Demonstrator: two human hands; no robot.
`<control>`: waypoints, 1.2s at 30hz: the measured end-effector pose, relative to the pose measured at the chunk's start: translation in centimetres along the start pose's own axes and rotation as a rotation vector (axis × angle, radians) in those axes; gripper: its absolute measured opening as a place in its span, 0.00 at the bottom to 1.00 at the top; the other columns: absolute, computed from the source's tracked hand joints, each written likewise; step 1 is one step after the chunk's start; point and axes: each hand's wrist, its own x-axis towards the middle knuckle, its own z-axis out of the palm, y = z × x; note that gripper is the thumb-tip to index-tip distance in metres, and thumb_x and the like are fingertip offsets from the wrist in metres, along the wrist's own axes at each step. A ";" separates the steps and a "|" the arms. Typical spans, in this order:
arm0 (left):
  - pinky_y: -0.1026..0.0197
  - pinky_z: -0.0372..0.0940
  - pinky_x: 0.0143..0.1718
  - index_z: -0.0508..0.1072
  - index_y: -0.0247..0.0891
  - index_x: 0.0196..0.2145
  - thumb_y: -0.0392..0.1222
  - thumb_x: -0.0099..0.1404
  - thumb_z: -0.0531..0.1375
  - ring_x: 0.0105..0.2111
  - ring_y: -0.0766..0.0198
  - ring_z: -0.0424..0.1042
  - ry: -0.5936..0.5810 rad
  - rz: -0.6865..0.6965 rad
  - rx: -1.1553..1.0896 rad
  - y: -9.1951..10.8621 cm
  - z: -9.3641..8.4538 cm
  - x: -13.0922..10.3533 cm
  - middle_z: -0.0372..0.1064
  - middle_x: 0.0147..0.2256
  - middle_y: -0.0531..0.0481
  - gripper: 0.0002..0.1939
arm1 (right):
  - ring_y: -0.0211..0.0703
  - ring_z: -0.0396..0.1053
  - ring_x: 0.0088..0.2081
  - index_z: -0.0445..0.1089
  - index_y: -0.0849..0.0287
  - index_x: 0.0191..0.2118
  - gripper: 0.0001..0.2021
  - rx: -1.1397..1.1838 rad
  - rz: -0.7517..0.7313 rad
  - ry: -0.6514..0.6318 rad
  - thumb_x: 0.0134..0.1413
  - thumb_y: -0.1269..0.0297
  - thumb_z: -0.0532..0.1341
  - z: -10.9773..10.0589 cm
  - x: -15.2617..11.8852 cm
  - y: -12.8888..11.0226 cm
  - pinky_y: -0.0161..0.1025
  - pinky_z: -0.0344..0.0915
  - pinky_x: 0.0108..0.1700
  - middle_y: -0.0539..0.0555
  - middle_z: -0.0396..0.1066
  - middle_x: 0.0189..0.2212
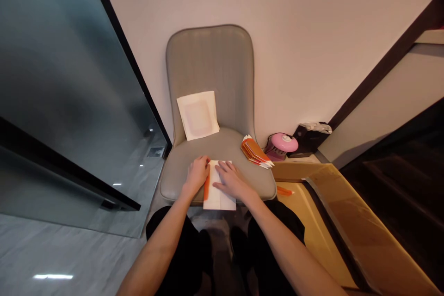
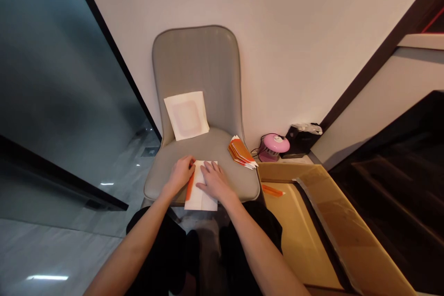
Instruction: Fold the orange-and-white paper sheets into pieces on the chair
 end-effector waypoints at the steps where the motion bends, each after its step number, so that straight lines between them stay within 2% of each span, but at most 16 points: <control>1: 0.61 0.61 0.37 0.75 0.40 0.42 0.33 0.67 0.58 0.37 0.59 0.73 -0.018 0.029 -0.008 -0.1 -0.2 0.1 0.75 0.41 0.45 0.08 | 0.64 0.45 0.71 0.59 0.61 0.68 0.34 -0.001 0.001 -0.010 0.61 0.53 0.63 -0.1 0.0 0.0 0.55 0.48 0.68 0.64 0.49 0.71; 8: 0.62 0.63 0.39 0.75 0.39 0.38 0.32 0.63 0.60 0.34 0.62 0.72 -0.037 0.126 -0.156 -1.4 -0.1 0.6 0.74 0.35 0.48 0.07 | 0.65 0.44 0.71 0.56 0.61 0.69 0.36 -0.018 0.009 -0.060 0.61 0.51 0.62 -0.7 0.0 -0.1 0.57 0.47 0.68 0.63 0.47 0.72; 13: 0.62 0.64 0.38 0.76 0.38 0.36 0.32 0.61 0.61 0.32 0.63 0.72 -0.037 0.091 -0.283 -1.4 0.3 0.7 0.75 0.32 0.50 0.06 | 0.65 0.46 0.70 0.57 0.61 0.69 0.35 -0.034 -0.003 -0.054 0.61 0.51 0.62 -0.8 0.0 -0.1 0.57 0.48 0.68 0.63 0.49 0.72; 19: 0.62 0.64 0.39 0.77 0.38 0.37 0.32 0.62 0.60 0.33 0.63 0.70 -0.043 0.109 -0.237 -1.2 0.4 0.5 0.73 0.32 0.51 0.07 | 0.63 0.47 0.70 0.59 0.60 0.67 0.34 -0.036 0.007 -0.031 0.60 0.51 0.63 -0.9 0.1 -0.1 0.55 0.50 0.66 0.64 0.49 0.71; 24: 0.63 0.63 0.39 0.77 0.38 0.38 0.32 0.64 0.60 0.33 0.64 0.70 -0.031 0.187 -0.215 -1.5 0.5 0.3 0.71 0.33 0.50 0.07 | 0.61 0.48 0.69 0.59 0.57 0.67 0.34 -0.018 0.014 -0.022 0.59 0.51 0.64 -0.8 0.1 -0.1 0.55 0.50 0.65 0.63 0.50 0.71; 31: 0.63 0.63 0.38 0.78 0.39 0.40 0.32 0.65 0.59 0.33 0.64 0.69 -0.079 0.247 -0.150 -1.2 0.1 -0.1 0.69 0.35 0.49 0.09 | 0.62 0.50 0.68 0.57 0.61 0.67 0.36 -0.016 0.048 -0.015 0.58 0.51 0.65 -0.6 0.2 0.1 0.54 0.51 0.65 0.67 0.50 0.70; 36: 0.62 0.63 0.39 0.78 0.39 0.40 0.33 0.65 0.58 0.33 0.63 0.69 -0.095 0.245 -0.128 -0.9 -0.3 -0.3 0.69 0.36 0.49 0.09 | 0.63 0.45 0.70 0.57 0.60 0.68 0.39 -0.025 0.097 -0.011 0.57 0.48 0.65 -0.5 0.2 0.2 0.55 0.47 0.67 0.69 0.47 0.70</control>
